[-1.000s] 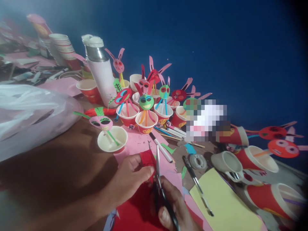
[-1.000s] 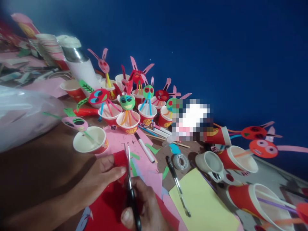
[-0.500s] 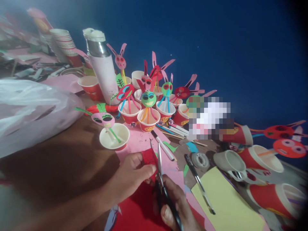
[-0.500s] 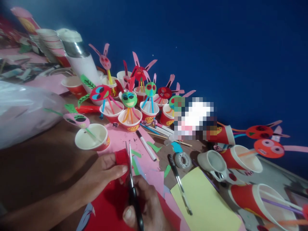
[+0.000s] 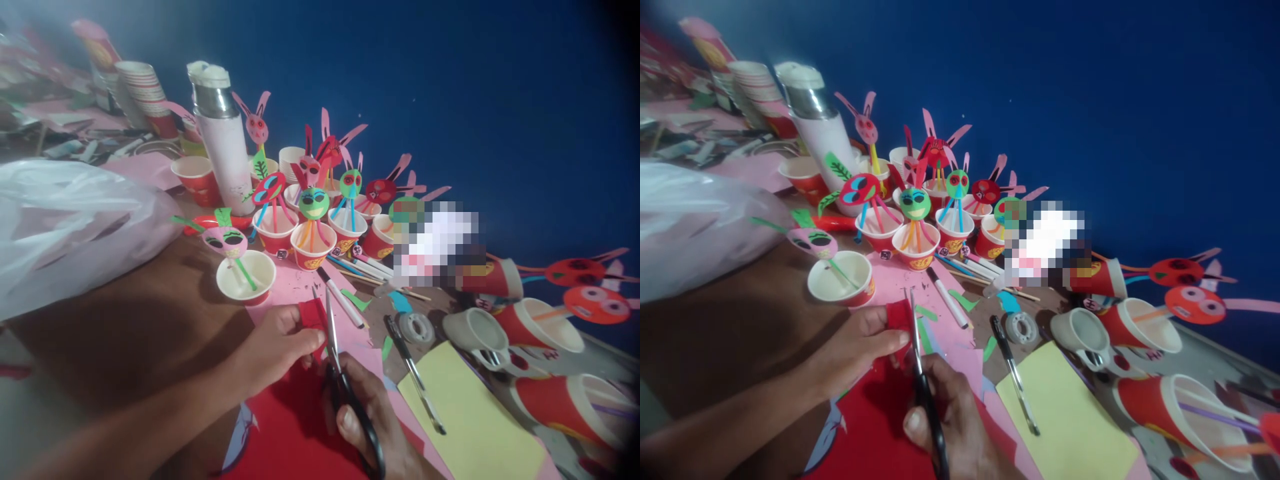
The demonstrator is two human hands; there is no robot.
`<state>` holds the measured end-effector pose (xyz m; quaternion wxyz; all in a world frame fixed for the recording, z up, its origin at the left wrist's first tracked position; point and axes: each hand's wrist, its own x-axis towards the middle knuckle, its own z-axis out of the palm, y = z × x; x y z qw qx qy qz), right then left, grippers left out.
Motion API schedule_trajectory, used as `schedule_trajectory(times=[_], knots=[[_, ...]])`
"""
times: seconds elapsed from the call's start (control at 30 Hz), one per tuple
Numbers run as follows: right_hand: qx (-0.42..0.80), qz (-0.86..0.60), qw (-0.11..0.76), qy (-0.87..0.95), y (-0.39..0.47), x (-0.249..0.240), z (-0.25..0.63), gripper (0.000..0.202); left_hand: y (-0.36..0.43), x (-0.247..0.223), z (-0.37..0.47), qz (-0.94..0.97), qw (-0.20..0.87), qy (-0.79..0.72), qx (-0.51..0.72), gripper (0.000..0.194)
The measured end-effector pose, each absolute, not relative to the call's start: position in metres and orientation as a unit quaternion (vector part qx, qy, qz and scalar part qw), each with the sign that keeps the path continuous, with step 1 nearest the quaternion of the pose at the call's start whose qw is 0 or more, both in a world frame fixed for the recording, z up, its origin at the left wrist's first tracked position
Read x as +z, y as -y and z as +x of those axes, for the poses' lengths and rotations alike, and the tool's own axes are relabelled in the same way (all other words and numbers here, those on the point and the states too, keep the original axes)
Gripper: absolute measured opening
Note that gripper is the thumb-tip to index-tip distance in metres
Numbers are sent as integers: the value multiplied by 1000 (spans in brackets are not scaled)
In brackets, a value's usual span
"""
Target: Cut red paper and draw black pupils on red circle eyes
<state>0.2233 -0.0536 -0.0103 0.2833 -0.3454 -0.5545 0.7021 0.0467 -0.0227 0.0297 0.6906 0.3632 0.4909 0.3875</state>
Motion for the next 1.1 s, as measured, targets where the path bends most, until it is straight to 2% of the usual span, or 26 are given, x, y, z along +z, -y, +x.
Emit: schedule_trajectory(times=[0.3, 0.53, 0.73, 1.1], knots=[[640, -360, 295, 611, 55, -6, 219, 45, 25, 27, 41, 387, 691, -464, 397, 9], [645, -344, 303, 611, 57, -4, 217, 47, 25, 27, 39, 408, 704, -419, 402, 8], [647, -338, 280, 624, 55, 0, 219, 49, 25, 32, 36, 402, 714, -418, 393, 5], [634, -341, 287, 632, 58, 0, 219, 45, 24, 31, 35, 411, 709, -428, 383, 5]])
